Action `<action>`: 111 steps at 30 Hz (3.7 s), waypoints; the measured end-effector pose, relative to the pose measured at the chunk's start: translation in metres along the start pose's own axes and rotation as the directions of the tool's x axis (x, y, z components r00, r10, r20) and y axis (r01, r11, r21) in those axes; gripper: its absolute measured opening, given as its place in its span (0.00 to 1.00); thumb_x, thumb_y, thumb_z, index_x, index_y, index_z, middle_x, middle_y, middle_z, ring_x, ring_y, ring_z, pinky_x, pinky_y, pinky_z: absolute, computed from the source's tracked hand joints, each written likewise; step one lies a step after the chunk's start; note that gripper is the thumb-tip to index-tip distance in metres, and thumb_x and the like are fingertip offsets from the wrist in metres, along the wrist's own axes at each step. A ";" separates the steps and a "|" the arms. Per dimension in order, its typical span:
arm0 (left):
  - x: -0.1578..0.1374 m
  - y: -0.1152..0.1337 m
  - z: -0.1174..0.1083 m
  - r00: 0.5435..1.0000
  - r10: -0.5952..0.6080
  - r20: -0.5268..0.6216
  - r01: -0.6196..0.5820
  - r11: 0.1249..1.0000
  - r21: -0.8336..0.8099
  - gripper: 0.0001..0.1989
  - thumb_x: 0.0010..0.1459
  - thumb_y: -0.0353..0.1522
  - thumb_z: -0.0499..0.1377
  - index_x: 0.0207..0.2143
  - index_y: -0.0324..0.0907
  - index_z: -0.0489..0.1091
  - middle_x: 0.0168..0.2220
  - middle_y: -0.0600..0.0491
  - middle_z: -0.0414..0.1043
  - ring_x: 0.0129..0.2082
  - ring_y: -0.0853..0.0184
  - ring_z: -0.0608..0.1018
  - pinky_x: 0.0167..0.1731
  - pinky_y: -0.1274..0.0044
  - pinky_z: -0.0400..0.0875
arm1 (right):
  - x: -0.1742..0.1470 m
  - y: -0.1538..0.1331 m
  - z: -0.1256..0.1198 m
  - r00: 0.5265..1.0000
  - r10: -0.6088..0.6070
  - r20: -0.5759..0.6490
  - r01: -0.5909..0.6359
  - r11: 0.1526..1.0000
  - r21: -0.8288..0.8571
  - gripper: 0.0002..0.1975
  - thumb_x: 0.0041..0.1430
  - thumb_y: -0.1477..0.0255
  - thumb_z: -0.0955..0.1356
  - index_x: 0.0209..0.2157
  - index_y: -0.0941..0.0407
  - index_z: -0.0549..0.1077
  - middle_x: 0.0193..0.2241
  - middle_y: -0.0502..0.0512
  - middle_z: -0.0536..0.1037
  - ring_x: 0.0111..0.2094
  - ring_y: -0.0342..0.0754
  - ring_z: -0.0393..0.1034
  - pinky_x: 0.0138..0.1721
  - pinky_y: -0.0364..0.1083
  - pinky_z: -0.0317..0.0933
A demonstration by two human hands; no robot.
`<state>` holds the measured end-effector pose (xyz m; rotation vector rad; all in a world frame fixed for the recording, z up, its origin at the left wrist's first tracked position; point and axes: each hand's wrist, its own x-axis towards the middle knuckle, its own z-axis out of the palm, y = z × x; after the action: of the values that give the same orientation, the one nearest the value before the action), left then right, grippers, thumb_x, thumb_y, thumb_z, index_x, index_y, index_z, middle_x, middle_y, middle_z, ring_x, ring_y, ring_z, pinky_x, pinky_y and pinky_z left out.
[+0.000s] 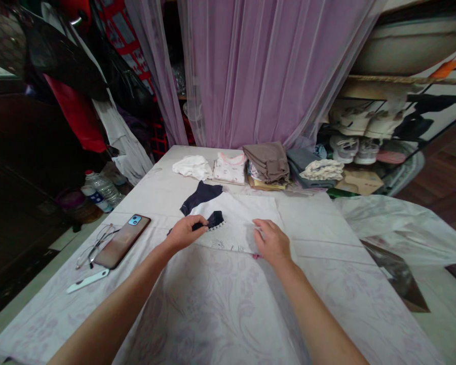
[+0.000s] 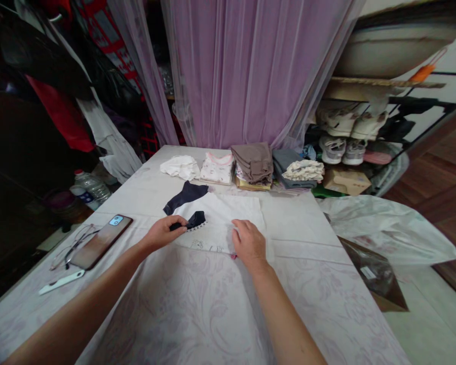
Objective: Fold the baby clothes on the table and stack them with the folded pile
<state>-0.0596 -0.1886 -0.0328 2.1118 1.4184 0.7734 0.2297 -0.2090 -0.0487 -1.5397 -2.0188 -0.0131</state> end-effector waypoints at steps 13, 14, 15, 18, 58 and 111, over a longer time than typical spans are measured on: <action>-0.029 -0.032 -0.007 0.984 0.141 -0.104 -0.100 0.939 0.330 0.17 0.53 0.31 0.58 0.47 0.43 0.71 0.52 0.46 0.72 0.52 0.58 0.72 0.54 0.63 0.63 | 0.022 -0.057 0.047 0.907 -0.388 0.163 0.377 0.921 0.094 0.10 0.54 0.79 0.67 0.35 0.53 0.78 0.52 0.57 0.73 0.55 0.54 0.62 0.53 0.54 0.56; -0.031 -0.039 -0.010 0.987 0.108 -0.119 -0.064 0.944 0.324 0.19 0.53 0.30 0.57 0.49 0.43 0.70 0.51 0.46 0.72 0.51 0.58 0.73 0.53 0.63 0.65 | 0.020 -0.055 0.046 0.908 -0.388 0.161 0.376 0.921 0.099 0.10 0.54 0.79 0.66 0.35 0.53 0.78 0.51 0.57 0.74 0.55 0.54 0.62 0.53 0.53 0.56; -0.032 -0.045 -0.011 0.989 0.082 -0.123 -0.040 0.949 0.313 0.20 0.52 0.29 0.57 0.49 0.42 0.70 0.51 0.46 0.73 0.51 0.58 0.73 0.52 0.64 0.66 | 0.017 -0.054 0.045 0.906 -0.392 0.161 0.379 0.919 0.106 0.11 0.54 0.79 0.66 0.35 0.53 0.78 0.51 0.56 0.74 0.56 0.54 0.61 0.53 0.54 0.56; -0.033 -0.057 -0.011 0.993 0.085 -0.088 -0.057 0.957 0.284 0.21 0.51 0.26 0.55 0.49 0.43 0.72 0.48 0.48 0.75 0.48 0.60 0.75 0.51 0.66 0.68 | 0.012 -0.054 0.044 0.900 -0.406 0.162 0.388 0.912 0.133 0.12 0.52 0.80 0.66 0.36 0.53 0.77 0.52 0.55 0.74 0.58 0.54 0.59 0.56 0.55 0.52; -0.048 -0.027 0.000 0.951 0.263 0.162 -0.309 0.836 0.454 0.25 0.62 0.42 0.51 0.60 0.48 0.61 0.61 0.50 0.63 0.63 0.56 0.61 0.63 0.56 0.43 | 0.018 -0.090 0.048 0.891 -0.259 0.374 0.249 0.966 0.076 0.26 0.65 0.62 0.58 0.62 0.55 0.60 0.64 0.59 0.57 0.65 0.53 0.47 0.64 0.60 0.37; 0.049 -0.051 0.029 0.994 -0.049 -0.094 0.097 0.779 0.619 0.27 0.61 0.46 0.50 0.60 0.49 0.62 0.63 0.42 0.58 0.63 0.48 0.60 0.57 0.52 0.53 | 0.075 0.054 0.034 0.888 0.078 0.453 -0.023 0.992 -0.127 0.27 0.67 0.60 0.55 0.63 0.54 0.56 0.67 0.58 0.51 0.67 0.53 0.43 0.63 0.63 0.37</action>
<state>-0.0583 -0.1271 -0.0787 2.4951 1.9958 0.3671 0.2508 -0.1140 -0.0604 -1.8000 -2.3717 0.2824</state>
